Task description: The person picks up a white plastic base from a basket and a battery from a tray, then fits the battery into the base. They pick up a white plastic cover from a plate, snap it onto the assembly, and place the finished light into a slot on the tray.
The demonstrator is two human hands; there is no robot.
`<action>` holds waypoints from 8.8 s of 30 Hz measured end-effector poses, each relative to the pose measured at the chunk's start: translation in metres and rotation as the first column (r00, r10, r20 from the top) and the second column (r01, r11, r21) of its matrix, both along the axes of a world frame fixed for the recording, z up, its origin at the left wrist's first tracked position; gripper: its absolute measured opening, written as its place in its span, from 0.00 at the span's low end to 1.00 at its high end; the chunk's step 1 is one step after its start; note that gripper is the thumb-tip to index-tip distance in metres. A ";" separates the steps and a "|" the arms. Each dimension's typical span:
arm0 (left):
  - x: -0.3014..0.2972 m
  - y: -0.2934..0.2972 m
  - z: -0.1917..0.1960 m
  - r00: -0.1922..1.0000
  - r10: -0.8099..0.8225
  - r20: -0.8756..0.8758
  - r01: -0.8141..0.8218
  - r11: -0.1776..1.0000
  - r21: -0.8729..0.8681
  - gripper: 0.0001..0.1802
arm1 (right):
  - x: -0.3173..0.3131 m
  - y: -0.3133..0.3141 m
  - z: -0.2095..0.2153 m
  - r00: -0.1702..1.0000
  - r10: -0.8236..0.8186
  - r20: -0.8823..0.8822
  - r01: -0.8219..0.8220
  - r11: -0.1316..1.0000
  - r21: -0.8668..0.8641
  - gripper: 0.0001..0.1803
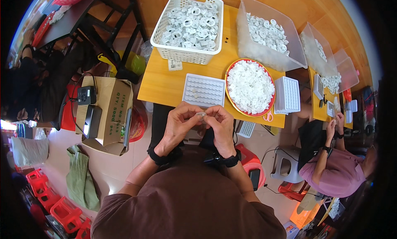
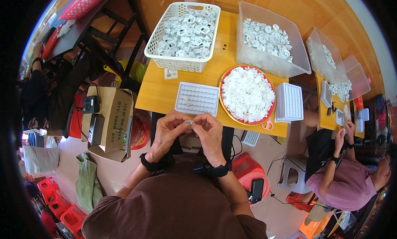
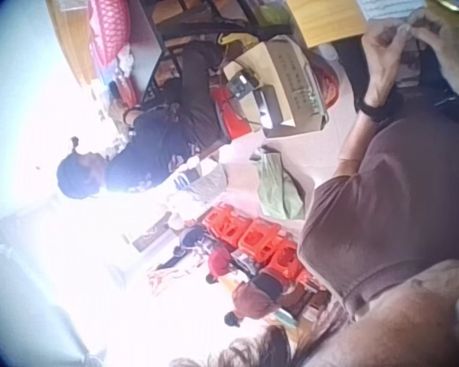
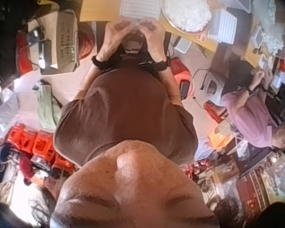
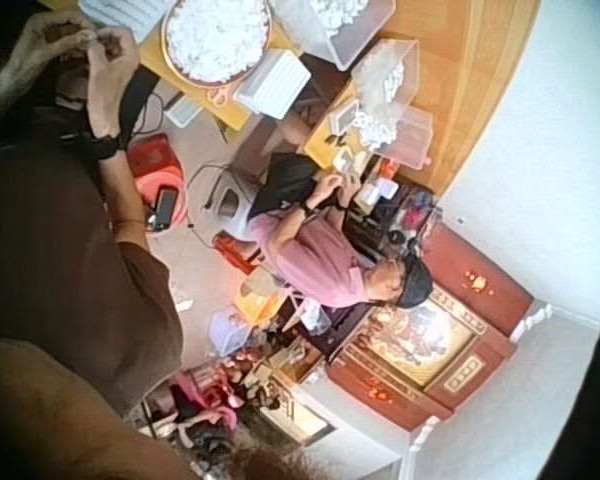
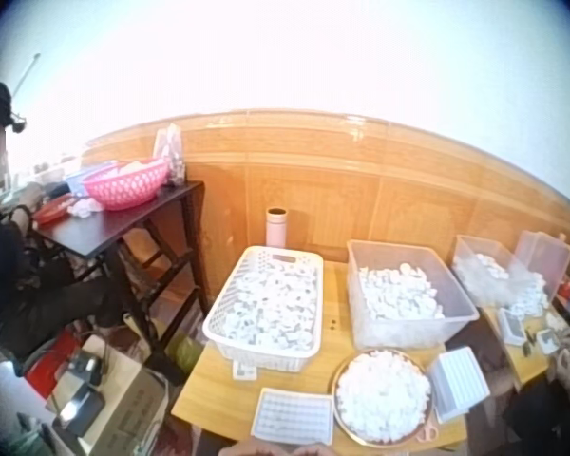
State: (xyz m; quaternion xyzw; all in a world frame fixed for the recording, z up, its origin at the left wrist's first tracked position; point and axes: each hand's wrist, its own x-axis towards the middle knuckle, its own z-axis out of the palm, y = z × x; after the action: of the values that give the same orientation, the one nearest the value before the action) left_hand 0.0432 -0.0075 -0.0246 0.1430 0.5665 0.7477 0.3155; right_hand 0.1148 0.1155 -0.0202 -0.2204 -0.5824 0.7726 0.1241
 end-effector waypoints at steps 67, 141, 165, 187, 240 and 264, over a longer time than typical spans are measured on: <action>-0.017 0.001 -0.004 0.996 -0.037 -0.083 0.041 0.997 0.059 0.10 | 0.002 -0.016 -0.003 0.970 -0.156 -0.188 0.232 0.828 0.510 0.06; -0.248 0.058 0.020 0.480 0.036 -0.877 -0.565 0.777 -0.278 0.08 | 0.066 0.030 -0.106 0.851 0.273 0.448 -0.471 0.773 0.425 0.08; -0.018 -0.028 0.002 0.975 -0.223 -0.002 0.221 0.969 -0.111 0.06 | 0.010 -0.014 -0.009 0.977 0.195 0.085 -0.197 0.980 0.014 0.07; -0.021 -0.032 -0.019 0.947 0.000 0.320 -0.068 0.977 0.202 0.15 | -0.053 0.006 -0.025 0.995 -0.098 -0.015 0.069 0.576 0.815 0.05; -0.019 -0.034 -0.016 0.944 0.015 0.329 -0.068 0.986 0.152 0.12 | -0.070 0.018 -0.024 0.998 0.022 -0.062 0.042 0.517 0.855 0.05; -0.019 -0.030 -0.016 0.938 -0.009 0.348 -0.057 0.982 0.178 0.11 | -0.029 -0.014 0.009 0.943 0.186 -0.275 0.130 0.556 0.821 0.08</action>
State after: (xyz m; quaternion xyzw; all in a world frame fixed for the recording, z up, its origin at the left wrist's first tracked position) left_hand 0.0237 -0.0370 -0.0411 0.0306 0.4317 0.8144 0.3866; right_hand 0.0855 0.1011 -0.0116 0.0065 -0.8509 0.4336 0.2966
